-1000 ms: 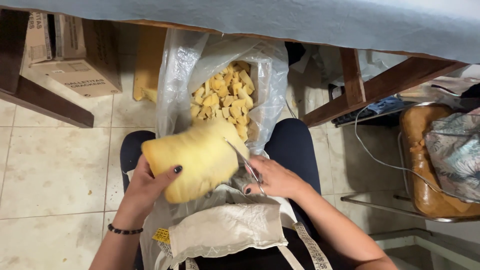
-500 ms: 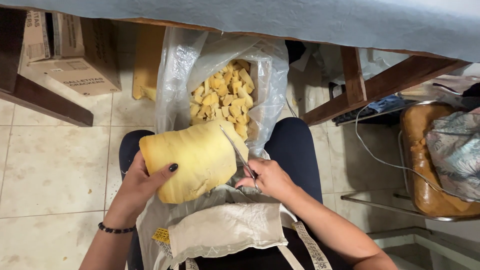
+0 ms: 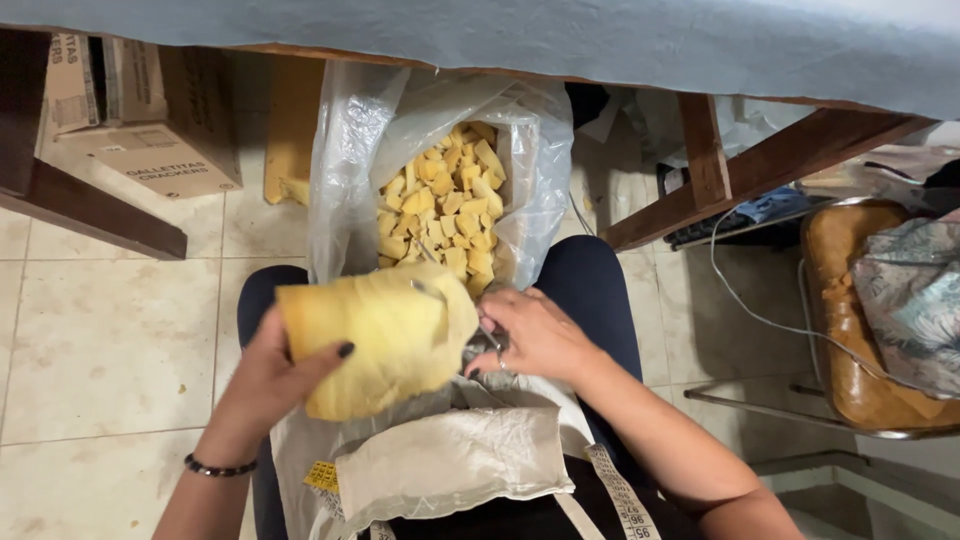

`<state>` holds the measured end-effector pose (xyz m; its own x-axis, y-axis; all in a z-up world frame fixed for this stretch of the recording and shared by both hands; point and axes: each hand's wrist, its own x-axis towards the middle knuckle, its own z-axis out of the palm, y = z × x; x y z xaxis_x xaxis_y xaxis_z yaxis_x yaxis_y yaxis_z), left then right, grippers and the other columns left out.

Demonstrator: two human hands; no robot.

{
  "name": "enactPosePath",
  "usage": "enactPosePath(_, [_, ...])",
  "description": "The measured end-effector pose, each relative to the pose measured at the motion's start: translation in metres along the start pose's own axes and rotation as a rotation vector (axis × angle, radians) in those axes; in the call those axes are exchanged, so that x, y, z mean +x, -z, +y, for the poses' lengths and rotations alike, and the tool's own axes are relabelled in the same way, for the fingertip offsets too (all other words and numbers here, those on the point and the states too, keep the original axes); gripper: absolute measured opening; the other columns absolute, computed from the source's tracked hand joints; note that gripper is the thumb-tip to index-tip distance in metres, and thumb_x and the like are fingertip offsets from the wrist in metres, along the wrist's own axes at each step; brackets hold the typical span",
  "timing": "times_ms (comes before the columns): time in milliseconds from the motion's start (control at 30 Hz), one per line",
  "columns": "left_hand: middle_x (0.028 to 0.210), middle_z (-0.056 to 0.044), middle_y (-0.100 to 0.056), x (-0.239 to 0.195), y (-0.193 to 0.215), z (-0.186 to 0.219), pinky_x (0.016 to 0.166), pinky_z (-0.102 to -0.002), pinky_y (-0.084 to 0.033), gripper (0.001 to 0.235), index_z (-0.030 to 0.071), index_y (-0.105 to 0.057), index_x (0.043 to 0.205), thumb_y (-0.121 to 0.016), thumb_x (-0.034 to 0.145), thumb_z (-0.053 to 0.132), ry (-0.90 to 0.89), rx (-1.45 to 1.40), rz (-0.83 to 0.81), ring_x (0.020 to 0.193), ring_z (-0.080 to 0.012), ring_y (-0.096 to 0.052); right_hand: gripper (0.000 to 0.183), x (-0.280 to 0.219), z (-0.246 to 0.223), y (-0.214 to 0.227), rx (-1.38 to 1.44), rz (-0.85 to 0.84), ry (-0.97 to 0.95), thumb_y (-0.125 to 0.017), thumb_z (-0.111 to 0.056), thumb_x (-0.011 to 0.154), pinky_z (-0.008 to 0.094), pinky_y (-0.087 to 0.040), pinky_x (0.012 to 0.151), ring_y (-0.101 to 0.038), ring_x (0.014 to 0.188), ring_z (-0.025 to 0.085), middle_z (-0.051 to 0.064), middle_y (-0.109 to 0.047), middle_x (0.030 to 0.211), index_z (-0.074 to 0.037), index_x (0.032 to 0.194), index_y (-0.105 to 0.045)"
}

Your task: Cutting a large block of yellow foam into smaller pieces using scissors.

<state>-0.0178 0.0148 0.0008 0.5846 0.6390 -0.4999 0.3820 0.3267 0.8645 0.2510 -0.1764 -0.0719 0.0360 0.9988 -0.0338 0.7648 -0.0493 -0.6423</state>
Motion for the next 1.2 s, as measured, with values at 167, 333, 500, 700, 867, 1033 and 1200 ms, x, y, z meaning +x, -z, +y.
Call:
enactPosePath(167, [0.121,-0.029,-0.064,-0.004,0.000,0.016,0.094,-0.056,-0.053,0.080,-0.004,-0.043,0.142,-0.083,0.074,0.010,0.058,0.004,0.003,0.114,-0.0407,-0.064,0.053,-0.009,0.006,-0.003,-0.019,0.084,-0.027,-0.075,-0.064,0.079,0.046,-0.051,0.059,-0.063,0.065,0.038,0.007,-0.053,0.071,-0.017,0.080,-0.049])
enactPosePath(333, [0.132,-0.028,-0.057,0.016,-0.008,0.019,0.107,-0.053,-0.045,0.123,0.010,-0.014,0.164,-0.088,0.068,0.032,0.014,0.621,0.173,0.116,-0.0402,-0.065,0.050,-0.009,0.027,-0.017,-0.070,0.071,-0.070,-0.068,-0.064,0.084,0.046,-0.054,0.057,-0.065,0.064,0.038,0.007,-0.054,0.071,-0.018,0.080,-0.050])
enactPosePath(500, [0.141,-0.004,-0.062,0.046,-0.061,0.019,0.118,-0.063,-0.019,0.055,0.025,-0.059,0.142,-0.061,0.091,0.006,-1.056,0.935,-0.156,0.138,-0.0413,-0.045,0.049,-0.009,0.035,-0.024,-0.207,0.055,-0.058,-0.068,-0.061,0.085,0.048,-0.056,0.060,-0.066,0.064,0.039,0.010,-0.057,0.072,-0.014,0.084,-0.053])
enactPosePath(700, [0.115,0.000,-0.074,0.108,-0.097,0.004,0.129,-0.054,-0.008,0.026,0.017,-0.071,0.118,-0.056,0.097,0.013,-1.141,1.143,-0.302,0.135,-0.0263,-0.053,0.046,-0.009,0.045,-0.027,-0.316,0.083,-0.034,-0.066,-0.062,0.085,0.045,-0.057,0.061,-0.068,0.064,0.034,0.007,-0.059,0.075,-0.017,0.090,-0.056])
enactPosePath(867, [0.099,-0.009,-0.076,0.136,-0.109,-0.015,0.126,-0.046,-0.019,0.025,0.014,-0.064,0.118,-0.052,0.102,0.029,-1.002,0.904,-0.235,0.114,-0.0245,-0.067,0.046,-0.017,0.050,-0.025,-0.258,0.030,-0.098,-0.066,-0.060,0.087,0.047,-0.057,0.061,-0.068,0.064,0.037,0.009,-0.059,0.073,-0.015,0.085,-0.055])
enactPosePath(1033, [0.092,-0.012,-0.073,0.150,-0.097,-0.033,0.112,-0.046,-0.040,0.030,0.014,-0.062,0.122,-0.050,0.104,0.034,-0.774,0.381,-0.097,0.102,-0.0293,-0.071,0.042,-0.018,0.045,-0.018,0.002,-0.060,-0.211,-0.069,-0.062,0.084,0.044,-0.057,0.061,-0.069,0.067,0.035,0.005,-0.060,0.073,-0.021,0.084,-0.056])
enactPosePath(1200, [0.091,0.000,-0.074,0.122,-0.082,0.009,0.065,-0.026,-0.056,0.030,0.020,-0.060,0.120,-0.074,0.095,0.030,-0.584,0.139,0.195,0.073,-0.0119,-0.067,0.041,-0.022,0.036,0.012,0.422,-0.196,-0.146,-0.055,-0.055,0.097,0.048,-0.056,0.063,-0.070,0.073,0.039,0.015,-0.062,0.076,-0.014,0.096,-0.052])
